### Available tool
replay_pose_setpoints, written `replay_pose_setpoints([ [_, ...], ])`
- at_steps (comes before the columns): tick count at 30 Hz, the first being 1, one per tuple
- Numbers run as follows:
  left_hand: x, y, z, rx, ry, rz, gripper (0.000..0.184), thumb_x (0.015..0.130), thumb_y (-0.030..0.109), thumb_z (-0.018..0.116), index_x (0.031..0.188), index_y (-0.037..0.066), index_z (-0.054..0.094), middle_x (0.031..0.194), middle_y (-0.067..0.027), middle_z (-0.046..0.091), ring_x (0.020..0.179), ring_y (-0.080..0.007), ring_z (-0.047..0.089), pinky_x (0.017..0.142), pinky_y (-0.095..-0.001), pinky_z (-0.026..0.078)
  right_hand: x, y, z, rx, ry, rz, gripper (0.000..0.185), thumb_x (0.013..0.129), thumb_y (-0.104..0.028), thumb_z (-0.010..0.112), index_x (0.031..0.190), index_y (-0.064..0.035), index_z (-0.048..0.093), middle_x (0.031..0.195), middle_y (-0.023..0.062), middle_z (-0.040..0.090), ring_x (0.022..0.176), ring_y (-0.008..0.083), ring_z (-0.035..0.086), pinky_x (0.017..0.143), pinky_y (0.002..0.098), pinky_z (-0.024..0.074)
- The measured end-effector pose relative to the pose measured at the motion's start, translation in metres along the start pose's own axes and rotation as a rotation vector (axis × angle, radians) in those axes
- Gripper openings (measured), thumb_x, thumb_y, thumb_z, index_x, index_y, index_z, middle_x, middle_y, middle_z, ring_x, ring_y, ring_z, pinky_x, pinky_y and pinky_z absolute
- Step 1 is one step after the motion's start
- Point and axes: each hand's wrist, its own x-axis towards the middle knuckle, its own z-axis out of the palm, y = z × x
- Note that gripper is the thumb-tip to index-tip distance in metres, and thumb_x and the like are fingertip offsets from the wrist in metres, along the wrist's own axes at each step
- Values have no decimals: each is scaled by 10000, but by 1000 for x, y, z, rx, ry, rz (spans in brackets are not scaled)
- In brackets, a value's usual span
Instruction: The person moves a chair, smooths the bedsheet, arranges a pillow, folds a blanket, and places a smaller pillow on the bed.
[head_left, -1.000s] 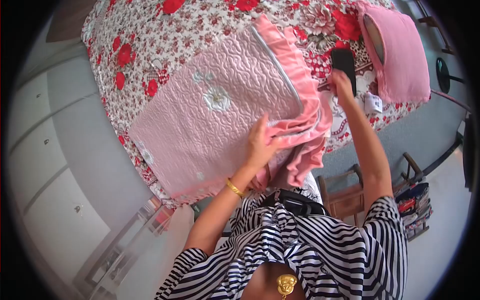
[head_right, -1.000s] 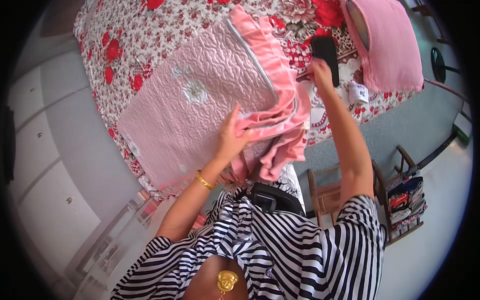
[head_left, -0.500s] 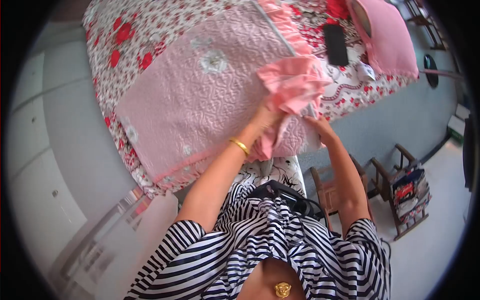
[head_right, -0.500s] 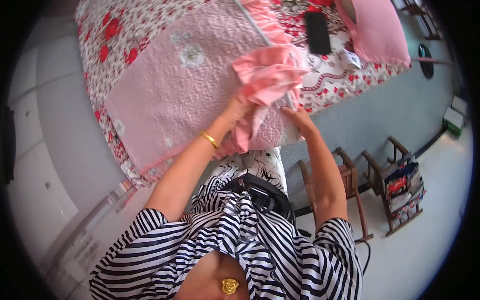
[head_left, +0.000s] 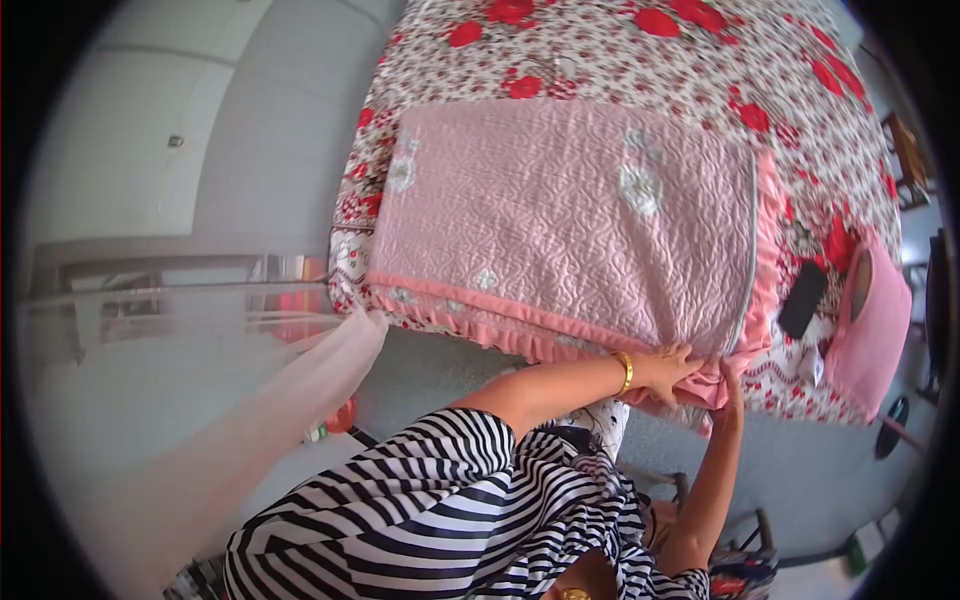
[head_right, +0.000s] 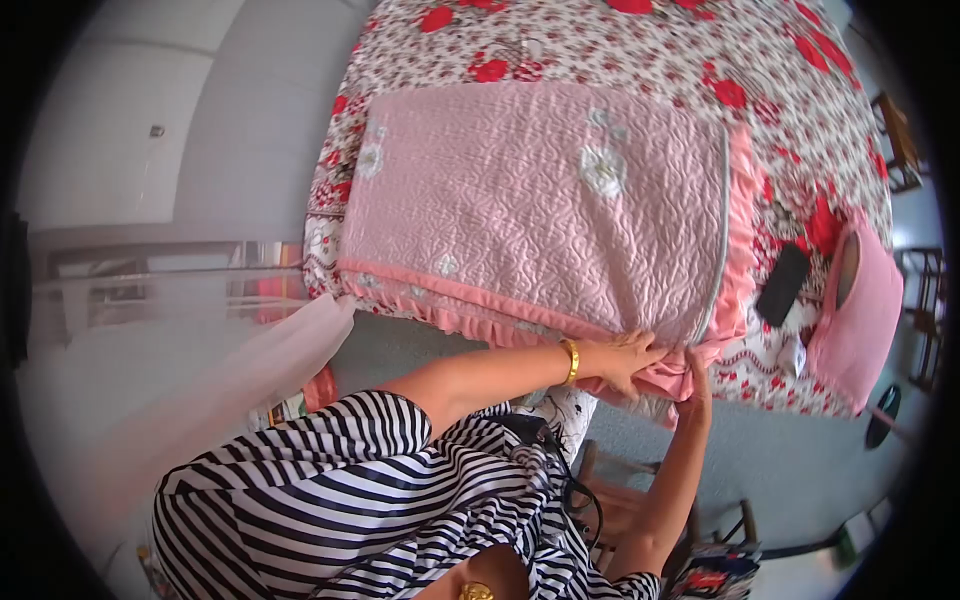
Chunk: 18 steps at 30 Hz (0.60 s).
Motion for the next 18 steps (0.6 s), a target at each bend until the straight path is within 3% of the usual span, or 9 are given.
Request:
replay_pose_setpoints([
  [1, 0, -3, -11, -6, 22, -17, 965, 598, 409, 736, 1346, 77, 225, 1288, -267, 277, 1208, -409, 270, 993, -426, 266, 0, -7, 13, -59, 66, 47, 541, 753, -315, 626, 1152, -14, 422, 1073, 141, 536, 976, 274, 543, 797, 398, 490],
  [3, 0, -13, -41, -567, -72, -156, 951, 657, 565, 635, 1345, 54, 223, 1269, -268, 320, 1194, -382, 323, 970, -427, 298, -3, 0, 18, -81, -24, -153, 446, 761, -293, 617, 1079, -10, 482, 1058, 138, 546, 965, 253, 549, 831, 358, 472],
  [4, 9, -44, -26, -947, 120, 45, 859, 721, 648, 505, 1333, 90, 276, 1207, -179, 427, 1068, -298, 464, 889, -389, 383, -5, 4, 23, -48, -52, -183, 433, 761, -294, 618, 1055, -4, 487, 1047, 134, 542, 968, 247, 542, 848, 359, 459],
  [5, -1, -51, -45, -947, 151, 45, 859, 721, 648, 505, 1333, 90, 276, 1207, -179, 427, 1068, -298, 464, 889, -389, 383, -17, 4, 51, -85, -14, -213, 409, 748, -237, 612, 1056, -4, 477, 1034, 118, 535, 965, 221, 527, 853, 339, 439],
  [7, -42, -67, -98, -1585, 197, -164, 781, 790, 631, 409, 1337, 89, 275, 1086, -90, 497, 1000, -217, 501, 850, -351, 407, -40, -4, 133, -492, 163, -224, 467, 718, -187, 596, 1109, 15, 438, 1043, 104, 517, 956, 207, 505, 847, 319, 417],
  [10, -80, -90, -149, -1500, 273, -135, 716, 818, 596, 395, 1336, 115, 279, 1102, -81, 505, 982, -185, 512, 832, -330, 422, -46, 4, 234, -619, 49, -236, 588, 680, -127, 601, 1191, 46, 366, 1089, 107, 486, 975, 219, 482, 866, 325, 393],
  [14, -157, -97, -227, -1476, 194, 82, 685, 837, 570, 385, 1328, 105, 279, 1142, -79, 485, 1003, -184, 498, 845, -335, 423, -17, 36, 323, -890, -187, -191, 406, 728, -12, 552, 1115, 19, 432, 962, 76, 537, 865, 160, 529, 741, 276, 448],
  [15, -187, -90, -254, -1373, 217, 1, 638, 848, 527, 407, 1311, 100, 306, 1162, -82, 471, 1032, -174, 478, 864, -326, 414, -1, 59, 339, -892, -239, -409, 373, 728, -15, 552, 1082, 17, 440, 910, 73, 545, 826, 144, 533, 704, 269, 450],
  [18, -244, -125, -277, -1214, 314, 26, 533, 863, 423, 457, 1261, 78, 371, 1169, -86, 472, 1048, -157, 469, 884, -309, 407, 25, 108, 408, -1091, -301, -466, 372, 715, -43, 566, 1057, 17, 434, 932, 103, 530, 840, 180, 521, 721, 300, 443],
])
